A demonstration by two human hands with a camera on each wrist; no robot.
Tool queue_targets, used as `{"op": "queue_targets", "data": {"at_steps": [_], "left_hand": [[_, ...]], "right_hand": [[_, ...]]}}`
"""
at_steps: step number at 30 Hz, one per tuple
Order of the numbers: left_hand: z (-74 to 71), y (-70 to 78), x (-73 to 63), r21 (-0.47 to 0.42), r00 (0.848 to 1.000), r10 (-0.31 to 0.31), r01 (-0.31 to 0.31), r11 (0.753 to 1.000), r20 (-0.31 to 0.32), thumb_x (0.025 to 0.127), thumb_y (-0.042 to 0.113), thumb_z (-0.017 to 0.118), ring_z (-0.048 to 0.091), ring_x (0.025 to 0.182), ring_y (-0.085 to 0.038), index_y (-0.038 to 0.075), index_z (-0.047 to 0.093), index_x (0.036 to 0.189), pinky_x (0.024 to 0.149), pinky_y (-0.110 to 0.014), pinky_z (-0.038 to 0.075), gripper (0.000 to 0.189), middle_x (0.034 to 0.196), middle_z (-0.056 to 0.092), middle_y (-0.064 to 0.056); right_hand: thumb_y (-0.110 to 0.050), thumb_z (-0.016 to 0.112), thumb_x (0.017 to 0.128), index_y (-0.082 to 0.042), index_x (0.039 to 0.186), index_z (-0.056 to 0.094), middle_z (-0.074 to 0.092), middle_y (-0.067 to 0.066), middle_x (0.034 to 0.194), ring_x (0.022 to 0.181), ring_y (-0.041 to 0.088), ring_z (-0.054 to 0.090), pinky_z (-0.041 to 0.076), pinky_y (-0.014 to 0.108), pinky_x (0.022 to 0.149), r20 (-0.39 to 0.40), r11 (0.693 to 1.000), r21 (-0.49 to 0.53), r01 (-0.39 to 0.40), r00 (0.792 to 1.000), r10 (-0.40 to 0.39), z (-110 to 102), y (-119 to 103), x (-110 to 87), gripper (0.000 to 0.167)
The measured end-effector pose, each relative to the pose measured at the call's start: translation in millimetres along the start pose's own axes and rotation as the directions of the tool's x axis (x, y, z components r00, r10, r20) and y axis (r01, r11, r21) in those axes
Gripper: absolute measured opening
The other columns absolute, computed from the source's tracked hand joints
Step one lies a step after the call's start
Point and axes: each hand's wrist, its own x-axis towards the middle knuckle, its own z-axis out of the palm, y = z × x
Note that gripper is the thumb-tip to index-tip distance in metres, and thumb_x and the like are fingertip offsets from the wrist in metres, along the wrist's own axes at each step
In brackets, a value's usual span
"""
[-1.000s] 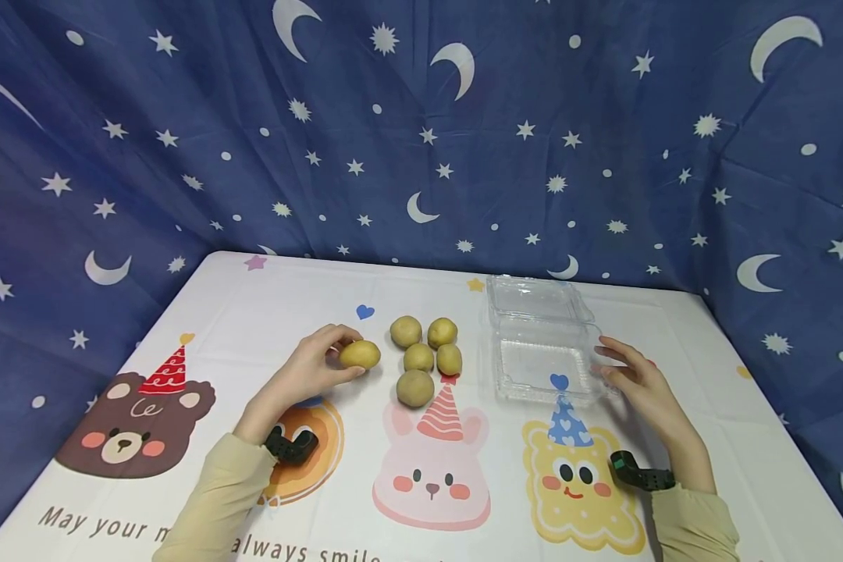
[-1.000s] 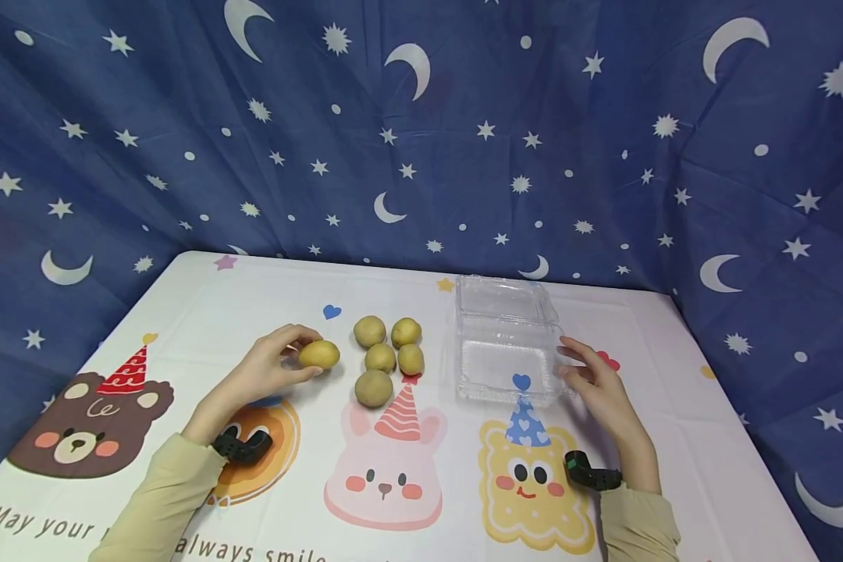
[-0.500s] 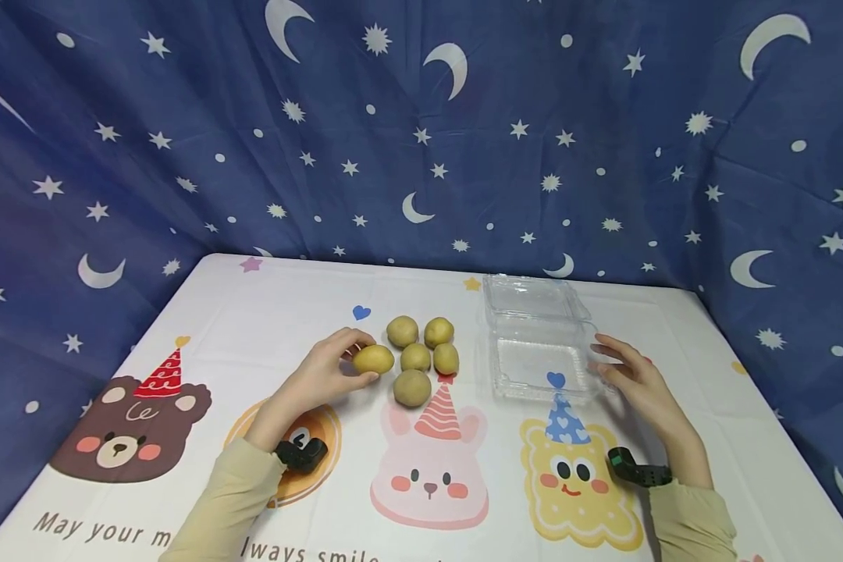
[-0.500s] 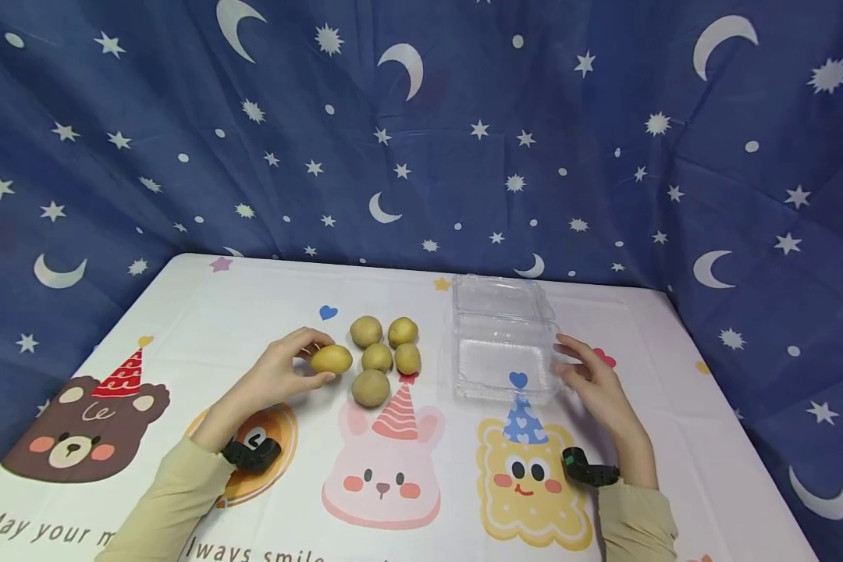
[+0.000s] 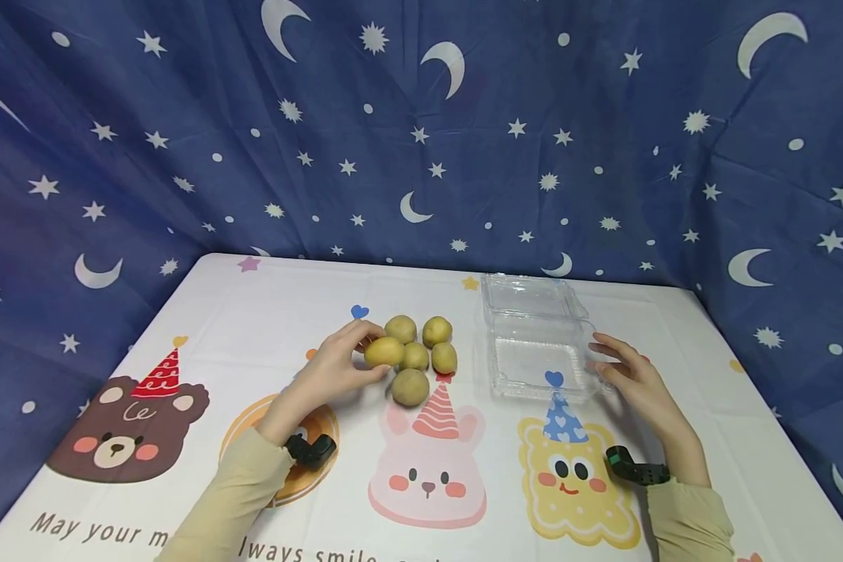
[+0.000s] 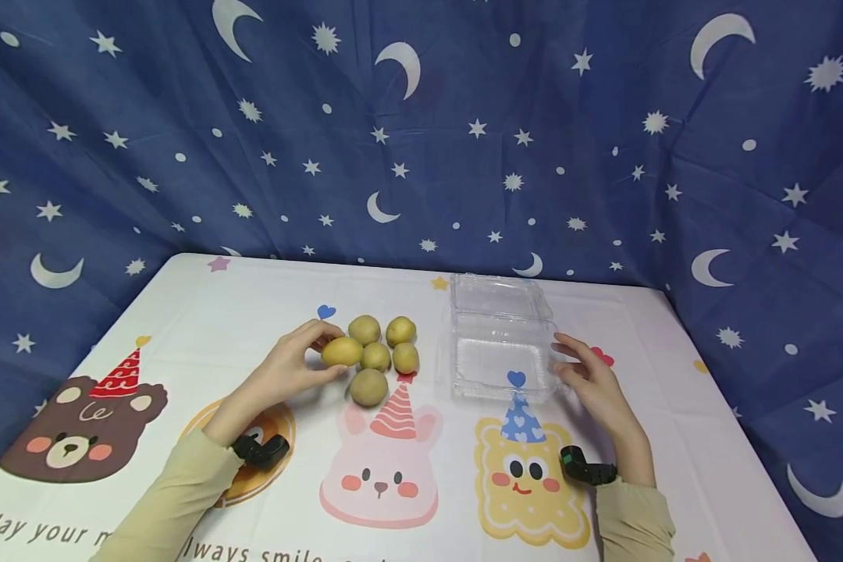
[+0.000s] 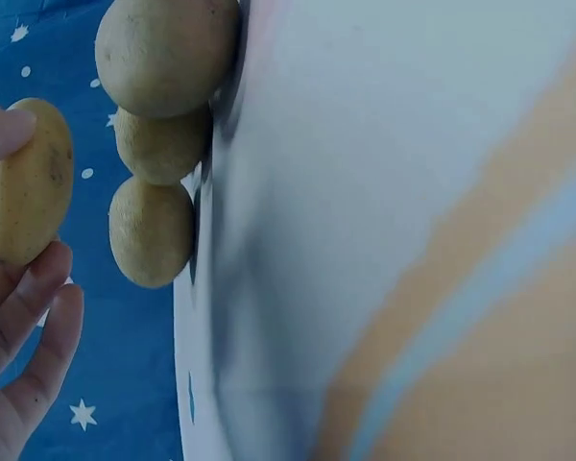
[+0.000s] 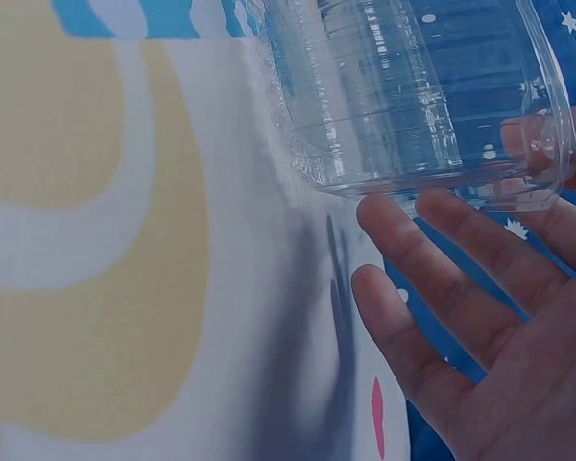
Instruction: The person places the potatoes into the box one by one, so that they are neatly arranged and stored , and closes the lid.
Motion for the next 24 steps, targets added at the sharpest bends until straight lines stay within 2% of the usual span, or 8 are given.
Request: {"op": "queue_targets", "data": {"at_steps": [5,15,24], "left_hand": [[2.8,5.9,8.3,-0.011,1.000,0.013,-0.013,1.000,-0.011,0.079,0.020,0.077,0.059,0.092,-0.014,0.011,0.059,0.113,0.084,-0.035,0.053,0.040,0.103,0.060,-0.001],[11.7,22.1,27.4,-0.023,0.999,0.043,-0.042,0.999,0.017,0.079,0.020,0.077,0.060,0.091,-0.012,0.013,0.060,0.110,0.083,-0.034,0.054,0.037,0.100,0.061,0.001],[20.5,37.0,43.9,-0.018,0.998,0.017,-0.016,1.000,0.057,0.078,0.025,0.077,0.060,0.094,-0.012,0.016,0.060,0.110,0.085,-0.035,0.055,0.037,0.102,0.061,0.003]], "right_hand": [[-0.014,0.053,0.098,-0.002,0.146,0.036,0.050,0.030,0.136,0.093,-0.012,0.058,0.043,0.006,0.077,-0.006,1.000,0.002,0.008,1.000,-0.008,0,0,-0.2,0.052],[-0.013,0.053,0.098,-0.001,0.145,0.036,0.050,0.030,0.135,0.093,-0.011,0.059,0.044,0.006,0.078,-0.008,0.999,0.030,0.017,1.000,-0.017,1,0,0.2,0.052],[-0.013,0.053,0.098,-0.001,0.145,0.037,0.050,0.030,0.135,0.094,-0.012,0.058,0.043,0.005,0.079,-0.012,0.999,0.037,0.021,1.000,-0.021,1,2,0.7,0.051]]}}
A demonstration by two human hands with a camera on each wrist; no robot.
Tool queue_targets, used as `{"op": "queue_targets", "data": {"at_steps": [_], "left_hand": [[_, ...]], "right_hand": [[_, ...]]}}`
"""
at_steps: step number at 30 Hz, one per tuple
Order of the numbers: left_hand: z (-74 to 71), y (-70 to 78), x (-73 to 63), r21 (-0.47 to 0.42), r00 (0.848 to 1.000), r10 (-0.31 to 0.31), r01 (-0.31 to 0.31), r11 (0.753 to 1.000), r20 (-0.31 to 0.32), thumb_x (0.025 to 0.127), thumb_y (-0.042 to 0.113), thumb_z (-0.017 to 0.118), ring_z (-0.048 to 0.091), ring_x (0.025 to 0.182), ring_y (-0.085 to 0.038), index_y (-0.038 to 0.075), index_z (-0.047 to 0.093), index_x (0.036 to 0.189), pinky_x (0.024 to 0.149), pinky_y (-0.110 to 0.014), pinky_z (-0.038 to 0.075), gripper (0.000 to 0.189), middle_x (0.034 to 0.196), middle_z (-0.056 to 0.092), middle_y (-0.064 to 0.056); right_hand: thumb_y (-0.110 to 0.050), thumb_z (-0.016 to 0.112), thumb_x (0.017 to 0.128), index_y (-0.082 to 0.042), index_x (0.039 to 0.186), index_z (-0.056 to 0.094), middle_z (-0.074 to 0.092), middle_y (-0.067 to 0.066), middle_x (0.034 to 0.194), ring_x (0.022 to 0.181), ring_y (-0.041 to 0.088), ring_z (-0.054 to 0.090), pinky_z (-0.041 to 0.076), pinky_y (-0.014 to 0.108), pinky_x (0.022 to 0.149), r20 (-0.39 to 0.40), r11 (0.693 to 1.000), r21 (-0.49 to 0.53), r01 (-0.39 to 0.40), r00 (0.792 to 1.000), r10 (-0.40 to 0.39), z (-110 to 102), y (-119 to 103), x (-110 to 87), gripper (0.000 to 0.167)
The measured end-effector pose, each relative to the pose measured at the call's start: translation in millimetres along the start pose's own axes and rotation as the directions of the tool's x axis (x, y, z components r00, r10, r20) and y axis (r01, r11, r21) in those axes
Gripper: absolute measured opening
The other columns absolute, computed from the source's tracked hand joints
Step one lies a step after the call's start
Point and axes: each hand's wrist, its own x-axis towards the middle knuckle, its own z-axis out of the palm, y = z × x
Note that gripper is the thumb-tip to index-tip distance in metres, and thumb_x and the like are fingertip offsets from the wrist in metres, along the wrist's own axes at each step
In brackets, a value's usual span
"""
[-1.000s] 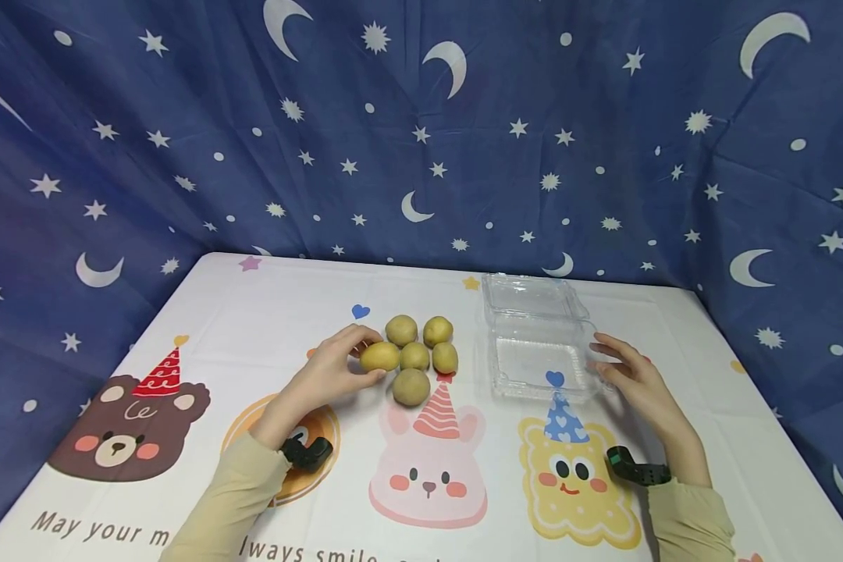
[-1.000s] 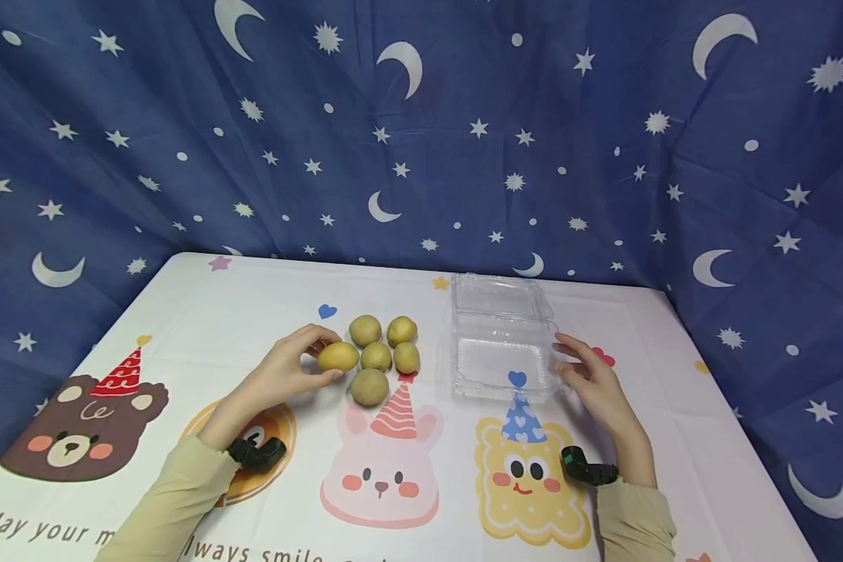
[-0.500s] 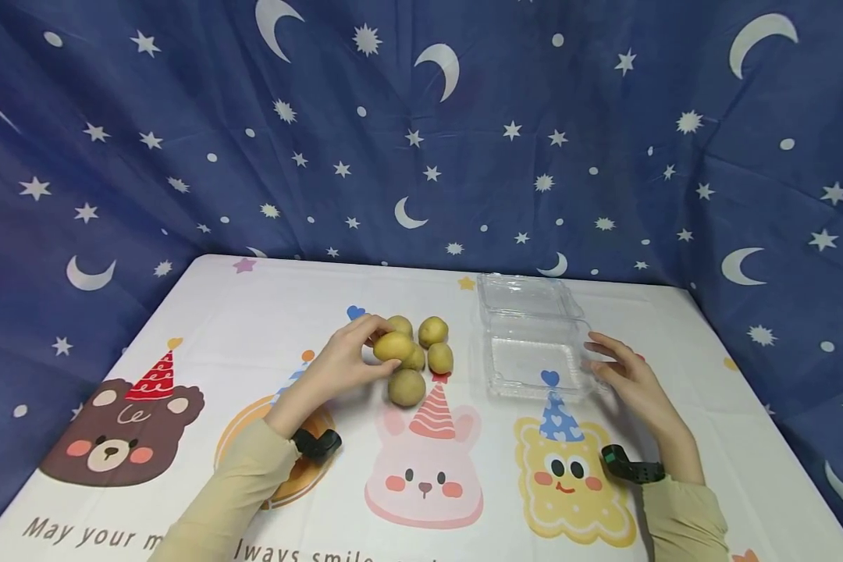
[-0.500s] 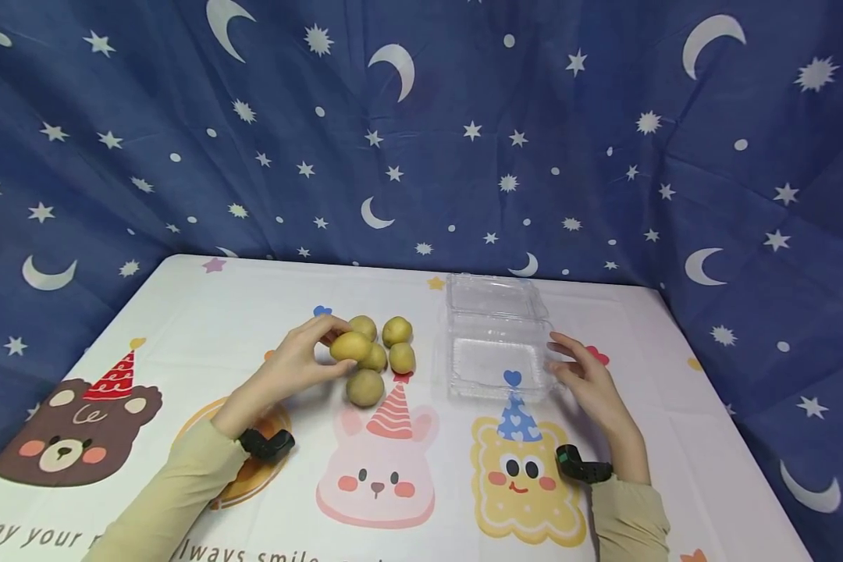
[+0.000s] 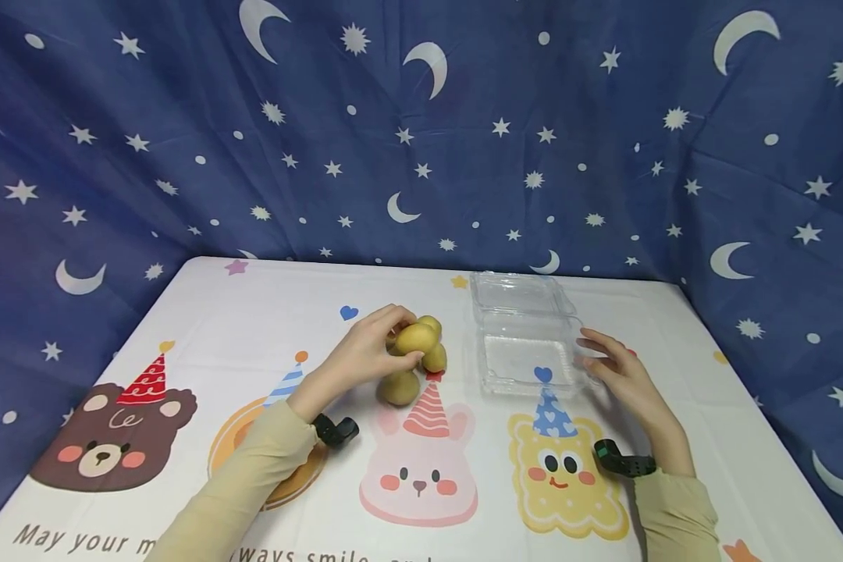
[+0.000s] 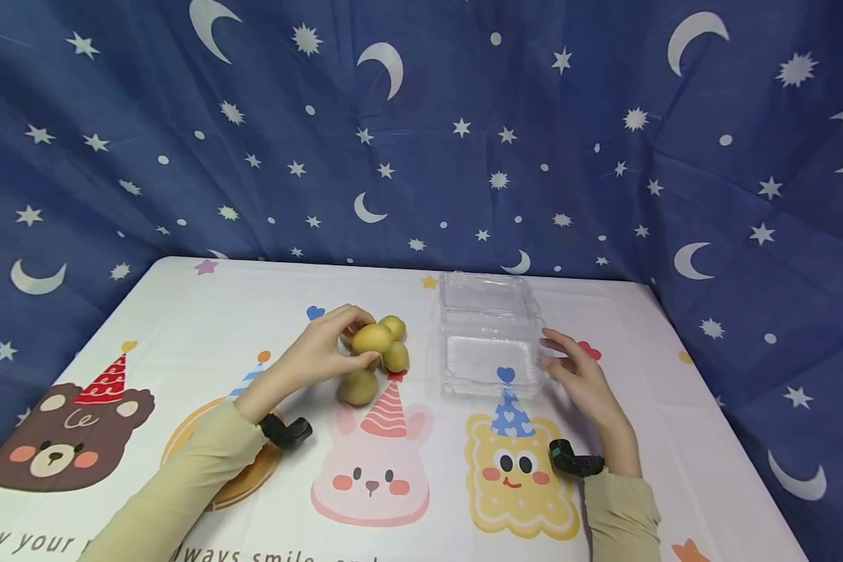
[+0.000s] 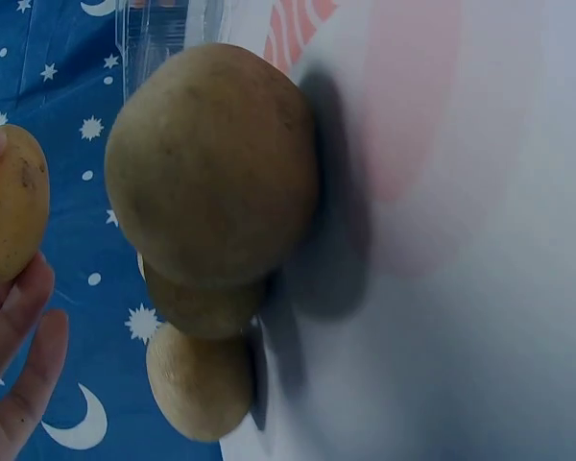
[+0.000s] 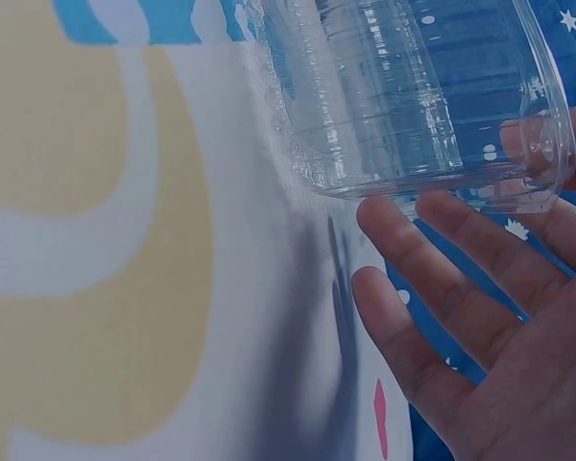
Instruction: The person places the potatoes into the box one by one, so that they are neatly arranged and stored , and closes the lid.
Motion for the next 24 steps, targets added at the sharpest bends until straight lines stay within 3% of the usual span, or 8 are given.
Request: {"op": "queue_targets", "data": {"at_steps": [11,24], "left_hand": [[8.8,10.5,19.5,0.038,1.000,0.027,-0.027,0.999,0.004,0.077,0.029,0.076,0.057,0.088,-0.006,0.020,0.060,0.103,0.077,-0.024,0.050,0.032,0.097,0.059,0.008],[23.1,29.4,46.6,0.133,0.995,0.089,-0.096,0.986,0.051,0.077,0.033,0.075,0.053,0.082,-0.010,0.020,0.060,0.105,0.069,-0.024,0.045,0.034,0.093,0.059,0.007]], "right_hand": [[-0.013,0.052,0.098,-0.003,0.146,0.037,0.050,0.029,0.136,0.094,-0.010,0.059,0.043,0.005,0.079,0.001,1.000,0.001,-0.024,1.000,0.024,1,-2,0.9,0.051],[-0.014,0.052,0.098,-0.002,0.146,0.036,0.050,0.029,0.136,0.094,-0.010,0.059,0.042,0.005,0.079,0.001,1.000,-0.006,-0.020,1.000,0.020,0,-1,-0.2,0.051]]}}
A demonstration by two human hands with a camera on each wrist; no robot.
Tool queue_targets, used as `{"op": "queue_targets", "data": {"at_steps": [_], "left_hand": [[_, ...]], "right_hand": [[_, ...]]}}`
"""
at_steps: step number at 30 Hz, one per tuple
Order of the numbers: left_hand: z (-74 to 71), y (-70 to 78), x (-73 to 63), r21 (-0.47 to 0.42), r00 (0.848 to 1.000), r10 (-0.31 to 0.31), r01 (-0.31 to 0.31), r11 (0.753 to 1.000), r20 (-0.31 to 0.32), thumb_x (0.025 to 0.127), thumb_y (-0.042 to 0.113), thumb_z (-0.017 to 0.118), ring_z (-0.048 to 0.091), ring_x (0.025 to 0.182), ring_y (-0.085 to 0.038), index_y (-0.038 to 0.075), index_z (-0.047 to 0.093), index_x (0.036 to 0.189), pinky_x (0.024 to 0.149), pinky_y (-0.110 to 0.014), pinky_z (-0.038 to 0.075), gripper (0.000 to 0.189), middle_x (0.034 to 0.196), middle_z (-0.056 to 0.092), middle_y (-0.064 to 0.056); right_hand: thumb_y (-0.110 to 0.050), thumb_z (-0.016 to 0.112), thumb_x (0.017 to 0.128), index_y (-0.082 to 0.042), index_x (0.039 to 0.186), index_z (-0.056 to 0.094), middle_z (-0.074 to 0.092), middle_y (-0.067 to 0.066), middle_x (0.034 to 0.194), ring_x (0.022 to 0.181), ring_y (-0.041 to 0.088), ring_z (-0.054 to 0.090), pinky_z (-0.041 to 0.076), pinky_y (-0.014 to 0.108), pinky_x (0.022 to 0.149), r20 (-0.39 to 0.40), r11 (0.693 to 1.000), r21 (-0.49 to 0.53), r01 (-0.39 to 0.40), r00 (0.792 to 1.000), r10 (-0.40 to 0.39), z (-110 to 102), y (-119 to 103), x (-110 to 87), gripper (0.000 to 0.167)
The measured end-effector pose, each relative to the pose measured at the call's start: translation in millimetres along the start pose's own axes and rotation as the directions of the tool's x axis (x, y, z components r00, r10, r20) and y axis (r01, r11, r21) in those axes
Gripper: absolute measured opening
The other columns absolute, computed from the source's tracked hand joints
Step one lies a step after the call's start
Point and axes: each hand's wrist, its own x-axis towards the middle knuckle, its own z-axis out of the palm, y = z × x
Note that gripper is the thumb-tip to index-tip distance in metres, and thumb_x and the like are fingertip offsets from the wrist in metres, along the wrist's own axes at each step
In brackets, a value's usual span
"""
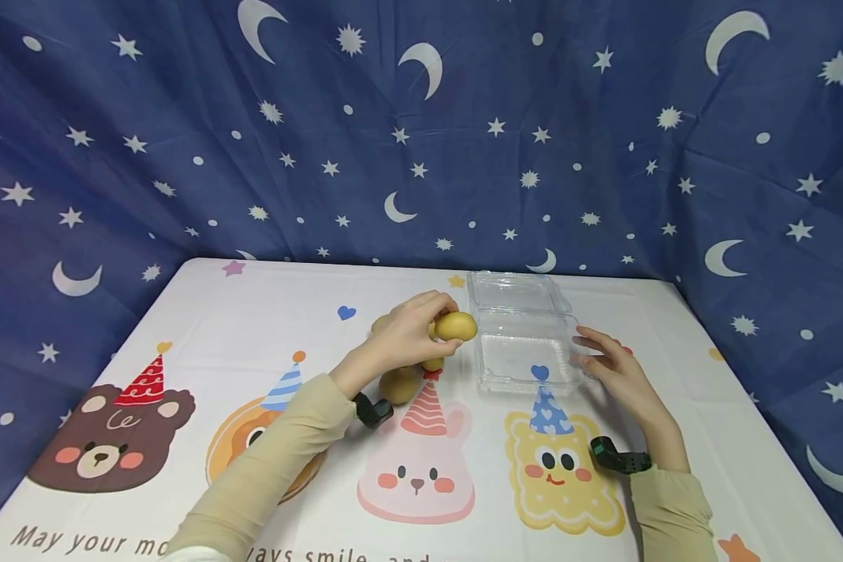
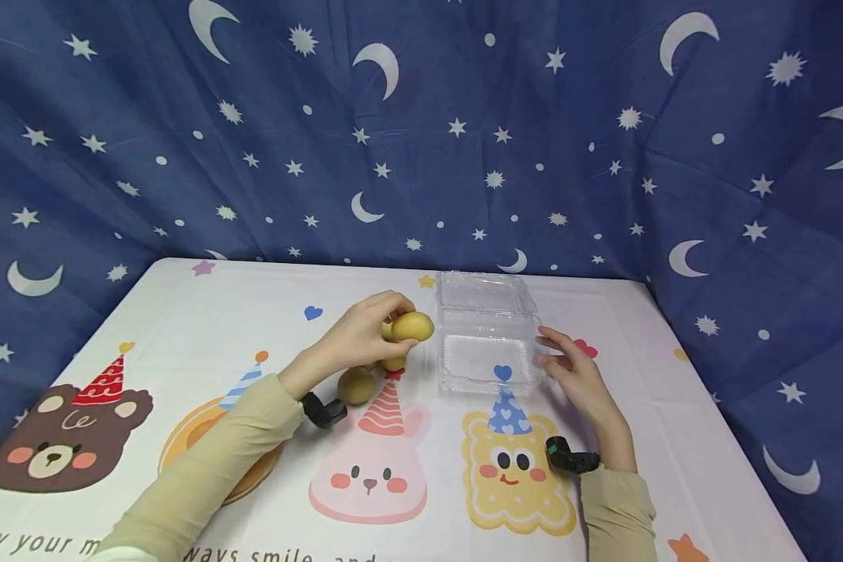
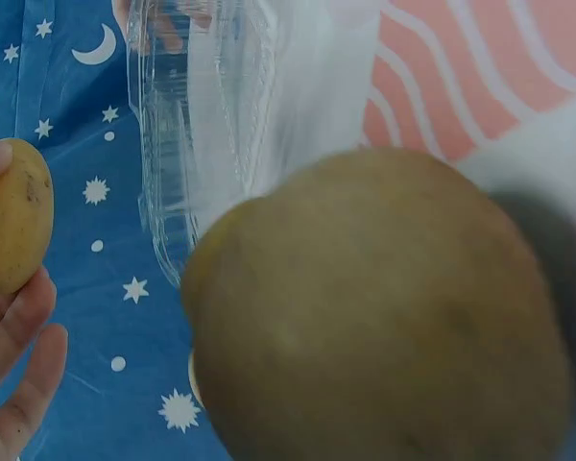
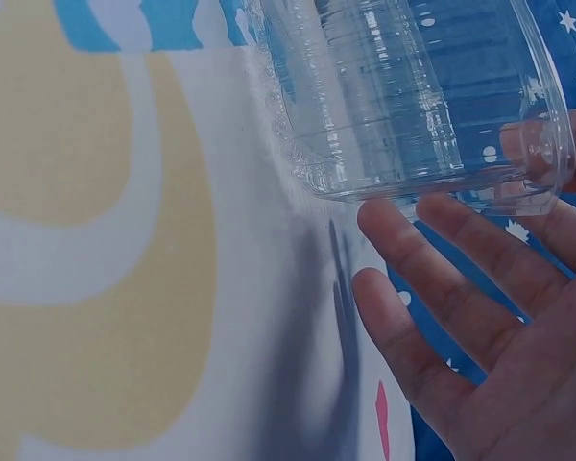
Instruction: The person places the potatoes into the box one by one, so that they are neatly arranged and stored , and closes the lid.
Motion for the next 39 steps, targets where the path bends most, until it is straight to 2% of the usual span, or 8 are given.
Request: {"op": "queue_targets", "data": {"at_steps": [3,6,15,19,28,35,39], "left_hand": [[3.4,4.3,7.9,-0.005,1.000,0.028,-0.028,1.000,0.012,0.077,0.031,0.075,0.055,0.084,-0.014,0.018,0.060,0.104,0.072,-0.025,0.045,0.034,0.093,0.059,0.005],[5.9,8.9,14.4,-0.007,0.999,0.027,-0.026,1.000,0.025,0.077,0.032,0.075,0.058,0.086,-0.017,0.018,0.059,0.104,0.072,-0.026,0.045,0.034,0.093,0.059,0.006],[14.2,21.5,31.3,0.036,0.998,0.059,-0.060,0.998,0.039,0.077,0.033,0.075,0.050,0.081,-0.008,0.019,0.058,0.103,0.071,-0.024,0.044,0.034,0.091,0.057,0.007],[18.1,27.8,39.5,0.045,0.996,0.070,-0.072,0.996,0.046,0.078,0.034,0.074,0.049,0.079,-0.007,0.019,0.058,0.102,0.068,-0.023,0.042,0.033,0.090,0.056,0.007],[30.8,39.7,62.4,0.064,0.990,0.083,-0.091,0.994,0.111,0.078,0.036,0.074,0.050,0.078,-0.008,0.018,0.059,0.104,0.063,-0.020,0.038,0.035,0.090,0.057,0.006],[39.1,50.8,79.1,0.102,0.982,0.140,-0.153,0.983,0.128,0.079,0.035,0.073,0.050,0.073,-0.008,0.019,0.059,0.099,0.060,-0.020,0.036,0.029,0.085,0.056,0.007],[43.5,58.2,90.3,0.131,0.975,0.152,-0.174,0.976,0.163,0.079,0.035,0.072,0.049,0.073,-0.007,0.019,0.059,0.098,0.059,-0.019,0.035,0.028,0.085,0.056,0.008]], "right_hand": [[-0.013,0.052,0.098,-0.001,0.145,0.037,0.051,0.029,0.135,0.093,-0.010,0.060,0.043,0.005,0.079,-0.005,1.000,0.001,0.006,1.000,-0.006,-1,-1,-0.2,0.051],[-0.012,0.052,0.098,0.000,0.144,0.037,0.051,0.030,0.134,0.092,-0.009,0.060,0.043,0.006,0.078,-0.011,1.000,0.001,0.011,1.000,-0.011,-1,-2,-0.4,0.050],[-0.012,0.052,0.098,0.000,0.144,0.038,0.052,0.030,0.133,0.093,-0.005,0.060,0.044,0.007,0.078,-0.014,1.000,-0.005,0.015,1.000,-0.015,-1,-1,0.3,0.049],[-0.013,0.051,0.098,-0.001,0.144,0.039,0.053,0.029,0.134,0.093,-0.004,0.060,0.044,0.008,0.078,-0.009,1.000,-0.011,0.011,1.000,-0.011,-1,0,0.7,0.049],[-0.015,0.051,0.098,-0.002,0.145,0.037,0.051,0.028,0.136,0.094,-0.006,0.058,0.043,0.007,0.078,0.002,1.000,-0.012,-0.011,1.000,0.011,-2,-1,-0.5,0.051],[-0.014,0.051,0.098,-0.001,0.145,0.037,0.051,0.029,0.135,0.095,-0.005,0.059,0.044,0.007,0.079,0.008,1.000,0.001,0.004,1.000,-0.004,-1,0,0.4,0.050],[-0.013,0.051,0.099,0.000,0.145,0.037,0.051,0.030,0.134,0.094,-0.005,0.060,0.045,0.008,0.078,0.009,1.000,0.009,0.016,1.000,-0.016,-1,0,0.9,0.050]]}}
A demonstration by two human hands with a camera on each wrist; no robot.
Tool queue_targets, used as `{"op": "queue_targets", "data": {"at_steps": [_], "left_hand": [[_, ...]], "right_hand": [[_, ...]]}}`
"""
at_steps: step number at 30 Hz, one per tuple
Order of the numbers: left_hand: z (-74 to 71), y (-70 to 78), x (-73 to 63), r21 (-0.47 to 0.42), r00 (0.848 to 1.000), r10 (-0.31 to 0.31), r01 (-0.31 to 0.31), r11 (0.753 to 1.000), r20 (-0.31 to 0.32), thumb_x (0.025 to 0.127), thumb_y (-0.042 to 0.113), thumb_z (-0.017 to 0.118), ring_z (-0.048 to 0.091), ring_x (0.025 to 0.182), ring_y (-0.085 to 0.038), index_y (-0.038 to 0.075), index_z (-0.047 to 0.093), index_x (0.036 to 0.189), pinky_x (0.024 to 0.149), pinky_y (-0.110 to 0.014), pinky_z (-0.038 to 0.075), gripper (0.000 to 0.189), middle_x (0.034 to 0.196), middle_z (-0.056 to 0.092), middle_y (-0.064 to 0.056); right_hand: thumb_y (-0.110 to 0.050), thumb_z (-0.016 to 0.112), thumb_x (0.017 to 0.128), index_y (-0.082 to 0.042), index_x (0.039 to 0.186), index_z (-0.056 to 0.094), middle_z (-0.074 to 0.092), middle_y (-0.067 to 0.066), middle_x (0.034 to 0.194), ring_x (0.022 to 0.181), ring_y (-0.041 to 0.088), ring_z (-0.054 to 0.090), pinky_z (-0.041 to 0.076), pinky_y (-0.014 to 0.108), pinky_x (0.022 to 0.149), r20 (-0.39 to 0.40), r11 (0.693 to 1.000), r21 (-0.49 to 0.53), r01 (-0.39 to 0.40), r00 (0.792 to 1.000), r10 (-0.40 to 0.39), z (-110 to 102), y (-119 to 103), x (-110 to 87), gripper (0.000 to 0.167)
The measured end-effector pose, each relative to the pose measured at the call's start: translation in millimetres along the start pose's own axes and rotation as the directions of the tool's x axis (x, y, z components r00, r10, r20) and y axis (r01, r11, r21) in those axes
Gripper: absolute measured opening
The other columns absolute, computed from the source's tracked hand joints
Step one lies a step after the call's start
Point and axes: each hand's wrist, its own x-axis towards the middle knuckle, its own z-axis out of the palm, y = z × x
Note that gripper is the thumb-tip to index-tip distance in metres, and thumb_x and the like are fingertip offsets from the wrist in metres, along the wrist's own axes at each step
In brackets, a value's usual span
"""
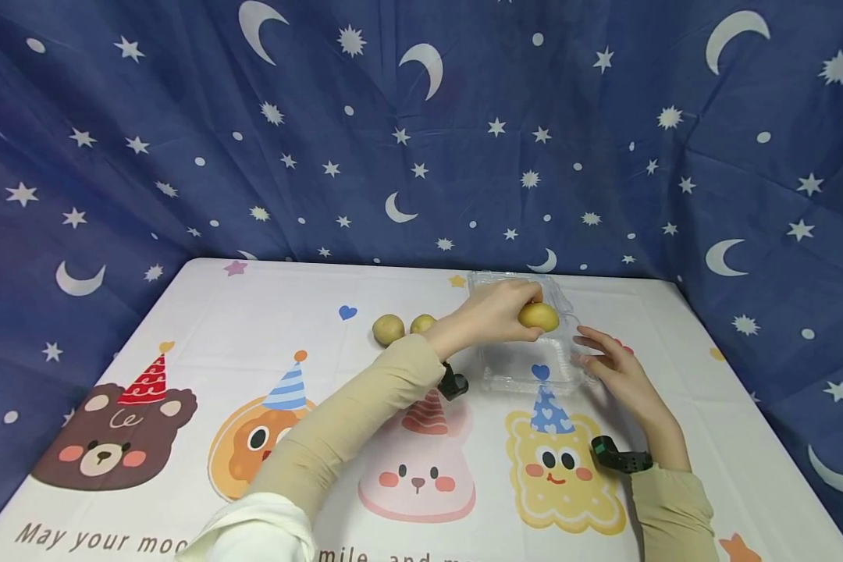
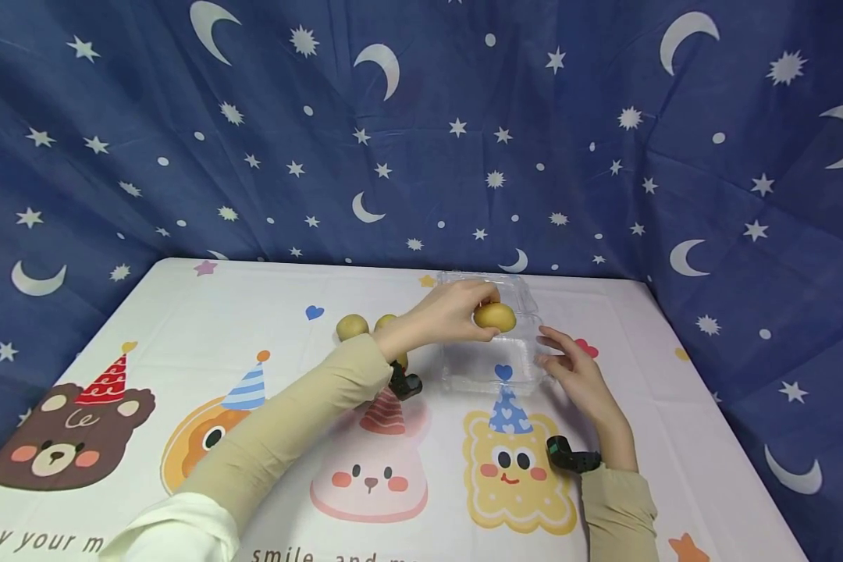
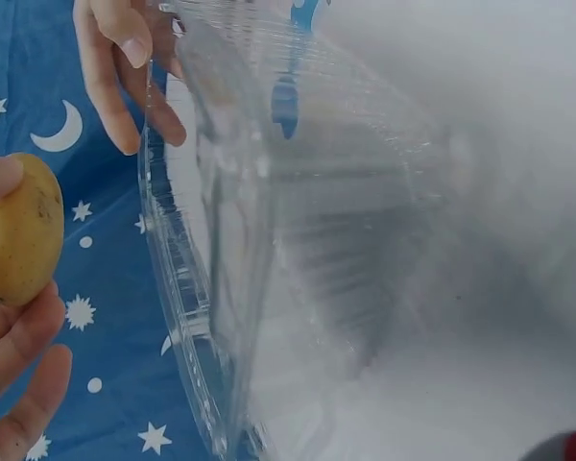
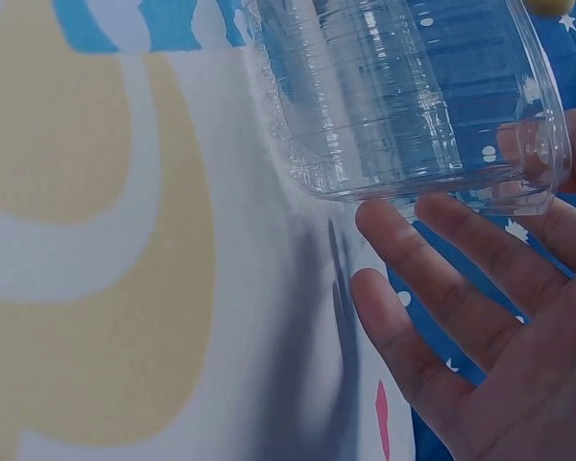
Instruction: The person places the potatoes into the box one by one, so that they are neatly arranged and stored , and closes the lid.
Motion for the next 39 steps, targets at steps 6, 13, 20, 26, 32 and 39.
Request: {"op": "queue_targets", "data": {"at_steps": [6,13,20,26,32,39], "left_hand": [[7.0,6.7,18.0,0.040,0.997,0.001,-0.004,0.999,0.076,0.081,0.037,0.072,0.050,0.075,-0.007,0.018,0.060,0.102,0.060,-0.019,0.036,0.031,0.088,0.058,0.008],[20.7,8.5,34.5,0.037,0.985,0.005,-0.012,0.999,0.171,0.080,0.033,0.075,0.049,0.075,-0.007,0.016,0.064,0.099,0.064,-0.018,0.037,0.028,0.084,0.058,0.008],[34.6,11.9,44.8,0.095,0.974,-0.022,0.000,0.995,0.226,0.078,0.032,0.075,0.049,0.071,-0.008,0.017,0.065,0.093,0.062,-0.020,0.036,0.023,0.077,0.056,0.009],[44.4,14.5,48.6,0.135,0.963,-0.072,0.037,0.990,0.260,0.079,0.035,0.075,0.049,0.072,-0.008,0.018,0.065,0.093,0.063,-0.021,0.037,0.024,0.079,0.057,0.009],[49.1,17.5,50.6,0.144,0.955,-0.099,0.060,0.988,0.280,0.080,0.036,0.074,0.051,0.071,-0.009,0.017,0.065,0.093,0.062,-0.023,0.040,0.024,0.079,0.059,0.008],[58.0,18.5,48.6,0.153,0.948,-0.110,0.066,0.986,0.299,0.082,0.036,0.072,0.054,0.073,-0.010,0.016,0.066,0.094,0.065,-0.024,0.043,0.024,0.085,0.064,0.007]], "right_hand": [[-0.013,0.050,0.099,0.001,0.145,0.036,0.050,0.031,0.135,0.094,-0.008,0.060,0.046,0.009,0.078,0.004,1.000,0.021,-0.002,1.000,0.002,0,0,-0.7,0.050],[-0.015,0.051,0.099,0.001,0.145,0.036,0.049,0.032,0.133,0.095,-0.007,0.062,0.050,0.014,0.077,0.004,0.999,0.038,0.008,1.000,-0.008,1,2,-2.2,0.050],[-0.015,0.050,0.099,0.000,0.145,0.035,0.048,0.033,0.134,0.097,-0.006,0.063,0.050,0.014,0.078,0.011,0.998,0.052,0.019,1.000,-0.020,1,3,-2.5,0.050],[-0.014,0.050,0.099,0.002,0.145,0.034,0.048,0.033,0.135,0.096,-0.006,0.063,0.050,0.017,0.077,0.019,0.998,0.061,0.009,1.000,-0.010,0,2,-2.3,0.051],[-0.014,0.050,0.099,0.001,0.146,0.033,0.048,0.030,0.137,0.097,-0.006,0.062,0.050,0.018,0.077,0.027,0.997,0.072,-0.002,1.000,0.000,-2,0,-0.8,0.052],[-0.013,0.050,0.099,0.002,0.145,0.034,0.048,0.032,0.136,0.096,-0.005,0.063,0.051,0.018,0.077,0.020,0.997,0.078,0.011,1.000,-0.012,-1,1,0.3,0.051]]}}
